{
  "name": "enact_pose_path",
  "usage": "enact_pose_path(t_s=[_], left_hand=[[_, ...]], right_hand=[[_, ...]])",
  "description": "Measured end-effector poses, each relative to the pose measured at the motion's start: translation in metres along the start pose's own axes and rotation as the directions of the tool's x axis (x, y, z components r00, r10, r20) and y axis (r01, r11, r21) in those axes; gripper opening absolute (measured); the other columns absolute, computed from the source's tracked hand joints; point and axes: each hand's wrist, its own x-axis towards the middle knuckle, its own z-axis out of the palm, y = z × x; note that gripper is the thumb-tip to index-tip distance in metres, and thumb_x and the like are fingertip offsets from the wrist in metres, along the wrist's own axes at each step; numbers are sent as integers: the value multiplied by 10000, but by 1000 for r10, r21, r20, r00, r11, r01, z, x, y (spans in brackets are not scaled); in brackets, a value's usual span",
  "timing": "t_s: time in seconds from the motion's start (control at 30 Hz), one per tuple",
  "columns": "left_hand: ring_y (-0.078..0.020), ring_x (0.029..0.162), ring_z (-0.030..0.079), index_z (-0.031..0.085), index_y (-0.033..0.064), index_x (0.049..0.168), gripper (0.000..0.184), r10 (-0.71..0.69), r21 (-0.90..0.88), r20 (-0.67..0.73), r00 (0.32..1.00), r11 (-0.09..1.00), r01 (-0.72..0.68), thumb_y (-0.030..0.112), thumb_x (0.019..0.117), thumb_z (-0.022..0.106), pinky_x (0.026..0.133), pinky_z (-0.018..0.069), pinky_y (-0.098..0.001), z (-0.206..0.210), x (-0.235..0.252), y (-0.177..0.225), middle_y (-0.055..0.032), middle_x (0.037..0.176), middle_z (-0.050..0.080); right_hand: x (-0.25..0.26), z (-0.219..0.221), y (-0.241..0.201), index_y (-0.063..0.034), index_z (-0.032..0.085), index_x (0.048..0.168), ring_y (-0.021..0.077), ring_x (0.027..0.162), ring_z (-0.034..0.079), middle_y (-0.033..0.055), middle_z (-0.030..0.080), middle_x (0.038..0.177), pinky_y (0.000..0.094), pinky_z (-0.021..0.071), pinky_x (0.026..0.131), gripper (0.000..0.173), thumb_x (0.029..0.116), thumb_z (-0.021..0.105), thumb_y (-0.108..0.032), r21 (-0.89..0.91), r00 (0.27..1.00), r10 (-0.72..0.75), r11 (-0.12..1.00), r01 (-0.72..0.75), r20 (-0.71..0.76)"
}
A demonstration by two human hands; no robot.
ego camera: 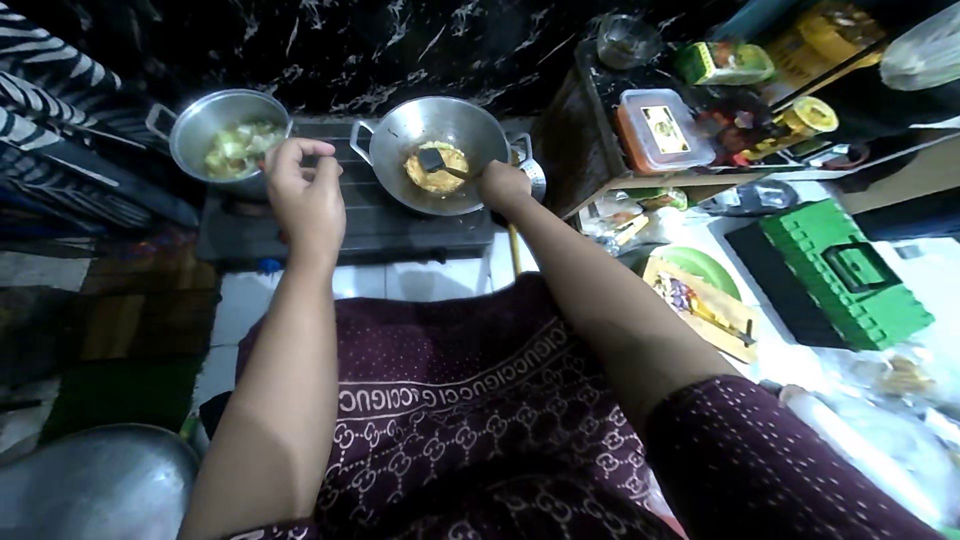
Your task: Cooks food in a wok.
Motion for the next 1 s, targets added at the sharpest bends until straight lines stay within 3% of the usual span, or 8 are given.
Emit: enact_pose_path(t_s=[0.23, 0.67, 0.83, 1.0], left_hand=[[-105, 869, 597, 658, 44, 1107, 196, -11, 33, -7, 1000, 999, 11, 137, 988, 534, 758, 517, -265, -5, 1, -3, -121, 1161, 570], [-97, 869, 594, 660, 56, 1096, 191, -14, 19, -7, 1000, 1000, 14, 145, 976, 541, 761, 515, -256, -3, 1, -2, -107, 1148, 567], [-94, 852, 584, 660, 54, 1089, 181, -19, 18, 1, 1000, 1000, 19, 127, 965, 550, 741, 503, -252, 0, 3, -3, -106, 1152, 567], [-91, 856, 579, 661, 49, 1091, 179, -18, 28, -1, 1000, 999, 18, 127, 973, 552, 746, 498, -243, -1, 5, -6, -109, 1152, 563]], right_hand=[[23, 14, 12, -113, 682, 1288, 427, 1159, 660, 211, 695, 1242, 689, 502, 898, 325, 1055, 517, -270, 77, 993, -102, 992, 97, 60], [7, 0, 13, -139, 707, 1280, 403, 1184, 651, 187, 698, 1257, 662, 498, 930, 328, 1062, 495, -261, 132, 993, -107, 986, 100, 48], [5, 9, 6, -13, 656, 1203, 430, 1146, 656, 240, 682, 1210, 681, 498, 883, 380, 1062, 521, -338, 67, 994, -87, 994, 83, 62], [3, 10, 2, -12, 674, 1139, 406, 1119, 669, 225, 692, 1178, 647, 510, 865, 391, 1061, 529, -367, 67, 995, -71, 996, 66, 67]])
